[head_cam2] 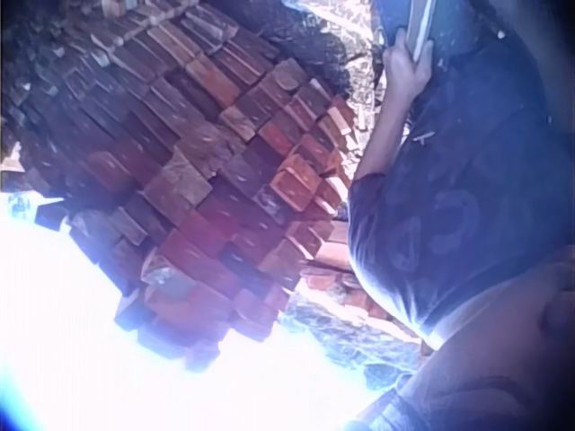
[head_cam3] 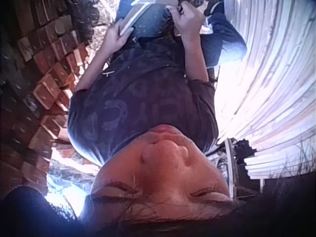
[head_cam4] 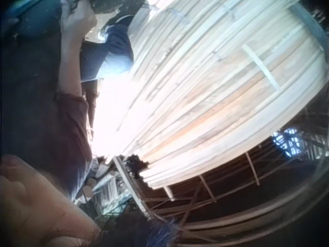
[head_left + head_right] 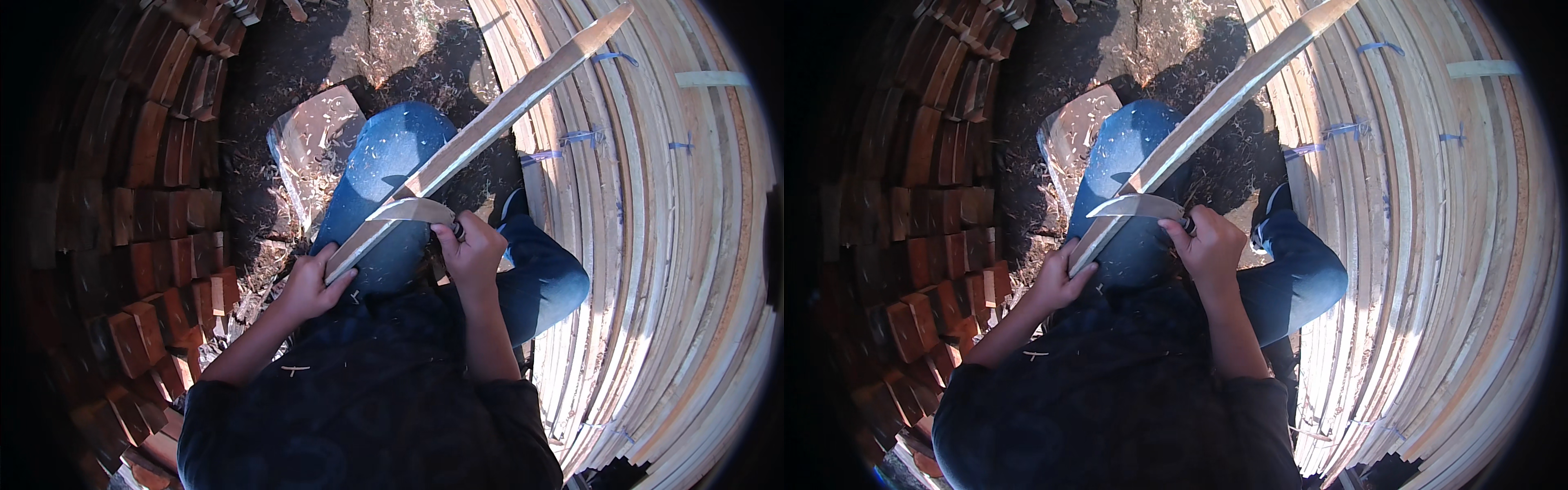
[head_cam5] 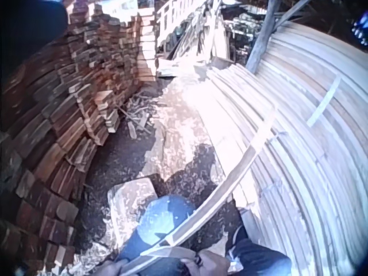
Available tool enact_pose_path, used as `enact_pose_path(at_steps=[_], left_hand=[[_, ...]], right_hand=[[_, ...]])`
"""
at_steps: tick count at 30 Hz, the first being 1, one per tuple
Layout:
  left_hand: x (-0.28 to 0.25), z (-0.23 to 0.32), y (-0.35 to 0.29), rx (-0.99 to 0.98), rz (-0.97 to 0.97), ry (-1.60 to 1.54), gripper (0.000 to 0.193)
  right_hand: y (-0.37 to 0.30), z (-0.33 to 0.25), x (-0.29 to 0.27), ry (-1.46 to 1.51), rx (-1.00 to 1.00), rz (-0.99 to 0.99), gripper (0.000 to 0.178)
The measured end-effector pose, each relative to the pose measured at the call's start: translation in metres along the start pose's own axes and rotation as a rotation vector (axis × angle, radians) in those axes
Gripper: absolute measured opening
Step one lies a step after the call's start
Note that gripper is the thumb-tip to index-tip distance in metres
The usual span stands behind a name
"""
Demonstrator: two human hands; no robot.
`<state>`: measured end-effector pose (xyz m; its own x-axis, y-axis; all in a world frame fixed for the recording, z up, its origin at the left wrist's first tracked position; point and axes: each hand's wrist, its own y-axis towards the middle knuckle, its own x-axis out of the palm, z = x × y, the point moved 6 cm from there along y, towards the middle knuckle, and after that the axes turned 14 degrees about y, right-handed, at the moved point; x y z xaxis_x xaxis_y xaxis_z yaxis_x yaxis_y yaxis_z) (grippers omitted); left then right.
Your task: The person sits on the ground and uses a curved knife to shave and shape a long wooden plank resting on their lap. They repeatedly scrape the blade along the wood to remove thin shavings, refining the plank's edges and surface.
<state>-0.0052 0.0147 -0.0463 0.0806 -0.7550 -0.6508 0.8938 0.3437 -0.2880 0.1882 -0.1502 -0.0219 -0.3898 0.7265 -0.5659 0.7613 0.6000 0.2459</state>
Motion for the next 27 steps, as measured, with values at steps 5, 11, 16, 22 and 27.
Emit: enact_pose_path(at_steps=[5, 11, 16, 22, 27], left_hand=[[-0.001, 0.000, 0.005, 0.002, -0.072, 0.014, 0.028], [-0.005, 0.006, 0.005, -0.013, -0.061, -0.008, 0.027], [-0.006, 0.008, 0.007, -0.012, -0.073, 0.008, 0.028], [-0.008, 0.006, 0.013, 0.004, -0.086, -0.002, 0.028], [0.002, 0.005, 0.007, -0.001, -0.049, -0.030, 0.029]], right_hand=[[0.015, -0.004, -0.010, -0.233, -0.161, 0.048, 0.055], [0.021, 0.006, -0.015, -0.277, -0.161, 0.121, 0.060], [0.027, 0.011, -0.024, -0.269, -0.176, 0.215, 0.056], [0.013, 0.118, -0.234, -0.148, 0.366, 0.951, 0.066], [-0.005, 0.093, -0.147, 0.044, 0.329, 0.492, 0.048]])
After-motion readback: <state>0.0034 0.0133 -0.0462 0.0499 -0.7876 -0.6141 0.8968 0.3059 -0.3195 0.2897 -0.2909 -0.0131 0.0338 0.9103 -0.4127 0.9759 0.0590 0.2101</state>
